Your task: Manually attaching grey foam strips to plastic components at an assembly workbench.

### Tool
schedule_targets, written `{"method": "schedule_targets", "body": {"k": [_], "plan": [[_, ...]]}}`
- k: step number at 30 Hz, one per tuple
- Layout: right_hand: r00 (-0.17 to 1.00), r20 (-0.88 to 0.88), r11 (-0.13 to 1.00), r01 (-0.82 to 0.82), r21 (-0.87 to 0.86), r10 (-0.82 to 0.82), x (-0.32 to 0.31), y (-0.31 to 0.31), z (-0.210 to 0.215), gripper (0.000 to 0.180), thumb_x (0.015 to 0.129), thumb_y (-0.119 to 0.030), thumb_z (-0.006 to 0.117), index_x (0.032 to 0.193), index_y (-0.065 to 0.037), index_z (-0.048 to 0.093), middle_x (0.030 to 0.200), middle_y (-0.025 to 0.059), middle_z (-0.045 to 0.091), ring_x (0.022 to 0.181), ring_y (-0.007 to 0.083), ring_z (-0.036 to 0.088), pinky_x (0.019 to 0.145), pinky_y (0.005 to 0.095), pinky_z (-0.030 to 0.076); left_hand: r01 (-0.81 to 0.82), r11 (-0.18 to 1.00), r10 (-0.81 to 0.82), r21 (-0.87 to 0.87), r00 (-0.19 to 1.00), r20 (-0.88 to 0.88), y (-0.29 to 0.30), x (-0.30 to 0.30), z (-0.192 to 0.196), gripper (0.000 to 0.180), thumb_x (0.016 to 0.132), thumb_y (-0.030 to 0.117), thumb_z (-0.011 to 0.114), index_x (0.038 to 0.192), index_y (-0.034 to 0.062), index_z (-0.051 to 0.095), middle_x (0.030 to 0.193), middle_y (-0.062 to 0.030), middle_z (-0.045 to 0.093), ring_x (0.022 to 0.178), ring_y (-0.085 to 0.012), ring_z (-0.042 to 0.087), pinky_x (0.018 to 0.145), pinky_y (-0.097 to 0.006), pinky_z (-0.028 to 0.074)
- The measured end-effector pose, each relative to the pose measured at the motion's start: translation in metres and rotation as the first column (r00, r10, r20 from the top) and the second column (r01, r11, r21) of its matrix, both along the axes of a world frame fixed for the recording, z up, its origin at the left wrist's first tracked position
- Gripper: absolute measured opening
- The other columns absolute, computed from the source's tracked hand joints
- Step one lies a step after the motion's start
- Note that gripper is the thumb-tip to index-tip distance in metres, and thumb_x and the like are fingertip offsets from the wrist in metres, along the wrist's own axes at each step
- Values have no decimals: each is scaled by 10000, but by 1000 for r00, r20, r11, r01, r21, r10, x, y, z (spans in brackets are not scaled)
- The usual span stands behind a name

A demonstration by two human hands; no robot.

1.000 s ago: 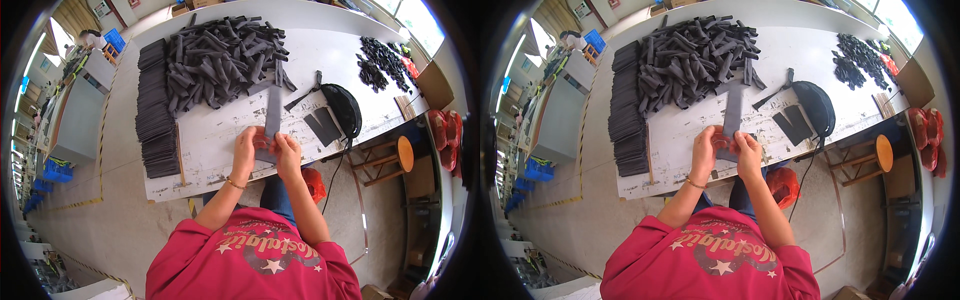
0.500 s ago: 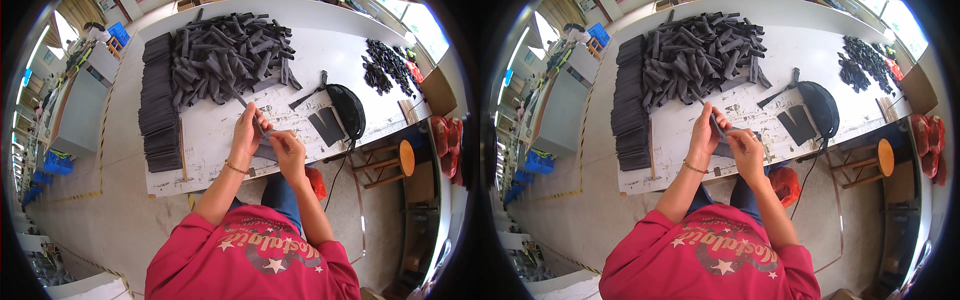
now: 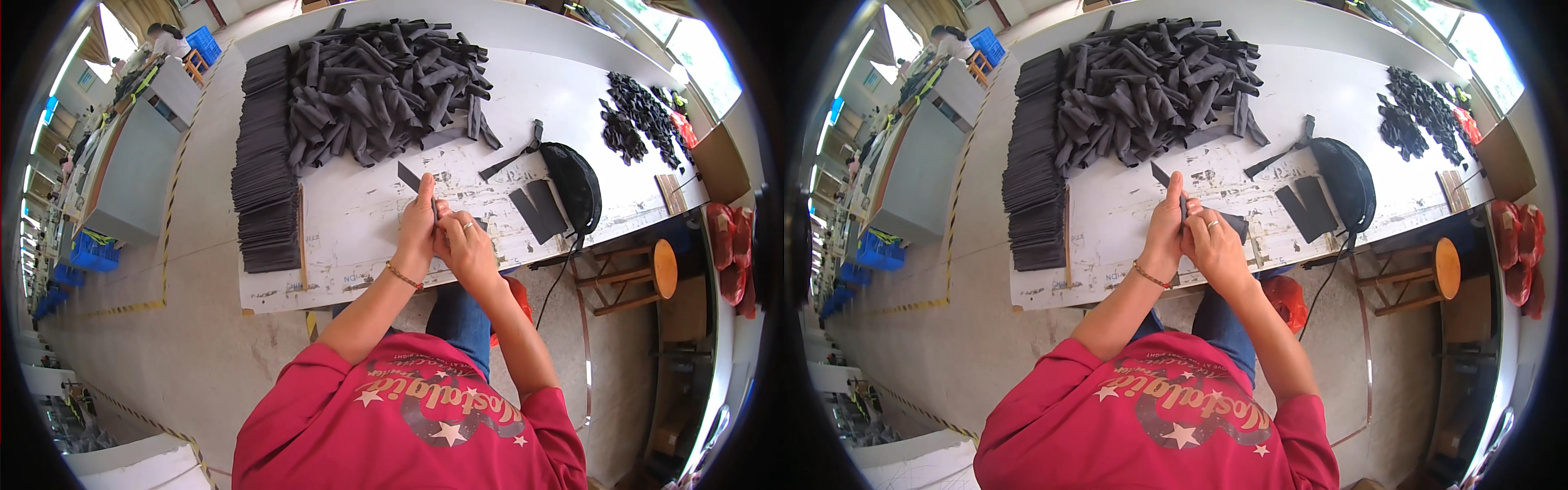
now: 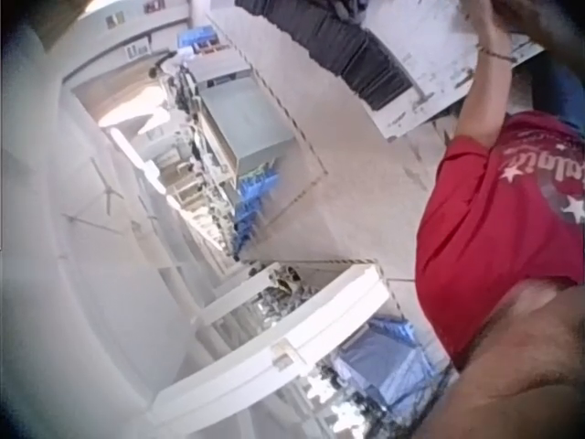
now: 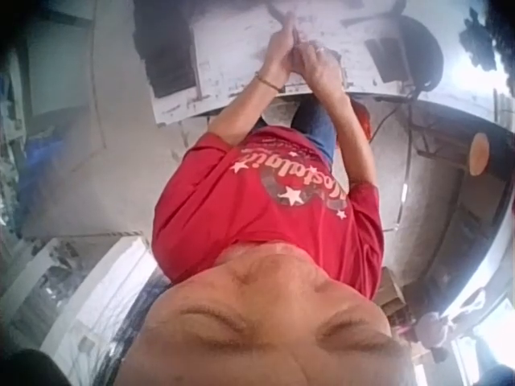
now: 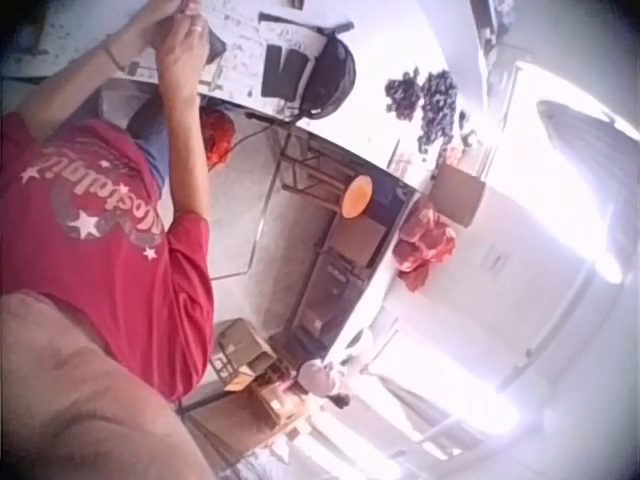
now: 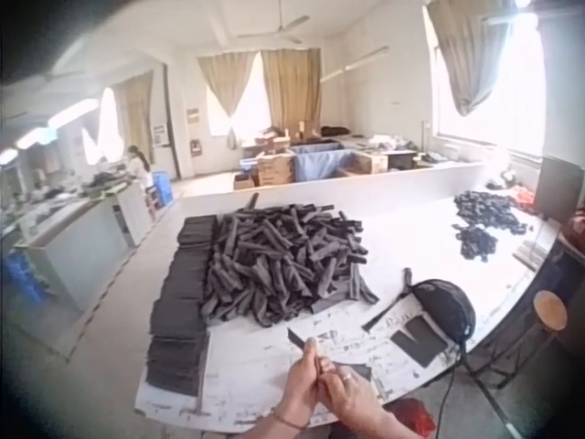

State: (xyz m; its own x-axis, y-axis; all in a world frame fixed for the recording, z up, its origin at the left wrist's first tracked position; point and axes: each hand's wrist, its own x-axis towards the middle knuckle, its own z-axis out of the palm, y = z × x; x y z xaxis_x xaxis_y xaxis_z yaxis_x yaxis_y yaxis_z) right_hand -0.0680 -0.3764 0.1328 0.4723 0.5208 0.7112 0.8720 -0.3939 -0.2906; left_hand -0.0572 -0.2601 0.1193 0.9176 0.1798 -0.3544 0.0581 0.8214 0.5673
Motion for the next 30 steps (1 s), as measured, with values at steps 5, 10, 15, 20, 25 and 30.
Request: {"method": "schedule_targets", "body": {"k": [5, 10, 15, 20, 25, 30], "plan": [[999, -40, 999, -30, -24, 29, 14, -2, -10, 210, 774, 23, 627, 925, 0, 482, 828, 156, 517, 732, 335, 573, 661, 400, 509, 78, 996, -82, -54, 992, -94, -1, 4, -9, 487, 844, 523, 675, 655, 158, 415, 592, 6, 425, 503, -107, 390, 470, -251, 384], [962, -161, 970, -234, -65, 221, 21, -10, -8, 225, 791, -21, 650, 952, -14, 493, 944, 151, 559, 753, 344, 608, 628, 413, 510, 125, 992, -129, -30, 967, -221, 1, 1, -14, 482, 831, 538, 682, 636, 178, 426, 571, 33, 414, 465, -93, 387, 406, -271, 334], [915, -298, 932, -327, -159, 270, 30, -20, 14, 141, 794, -53, 660, 885, -23, 556, 907, 145, 604, 742, 326, 635, 641, 390, 522, 232, 973, -231, -22, 950, -212, 0, -1, -22, 470, 827, 565, 669, 649, 174, 479, 571, 35, 424, 464, -99, 402, 400, -264, 311], [783, -507, 906, -424, -10, 361, 37, -30, 25, 90, 774, -10, 645, 835, -11, 579, 829, 134, 618, 691, 322, 638, 637, 377, 526, 350, 937, -343, -8, 916, -209, -6, 0, -21, 473, 829, 583, 655, 650, 171, 505, 576, 28, 450, 452, -110, 406, 393, -243, 289], [946, -291, 965, -197, -171, 142, 33, -28, 8, 143, 747, 3, 640, 865, -23, 563, 819, 108, 608, 665, 295, 631, 609, 383, 520, 37, 998, -45, -59, 987, -153, -12, 15, -48, 464, 839, 521, 682, 689, 110, 529, 595, 18, 468, 482, -124, 467, 431, -297, 389], [984, -165, 997, 72, -17, -74, 16, -16, -4, 186, 729, 4, 644, 885, -50, 558, 825, 85, 601, 636, 266, 626, 545, 368, 509, -81, 996, 85, 34, 988, -127, -16, 10, -35, 460, 846, 522, 670, 721, 99, 541, 611, 5, 511, 514, -113, 491, 456, -307, 422]]}}
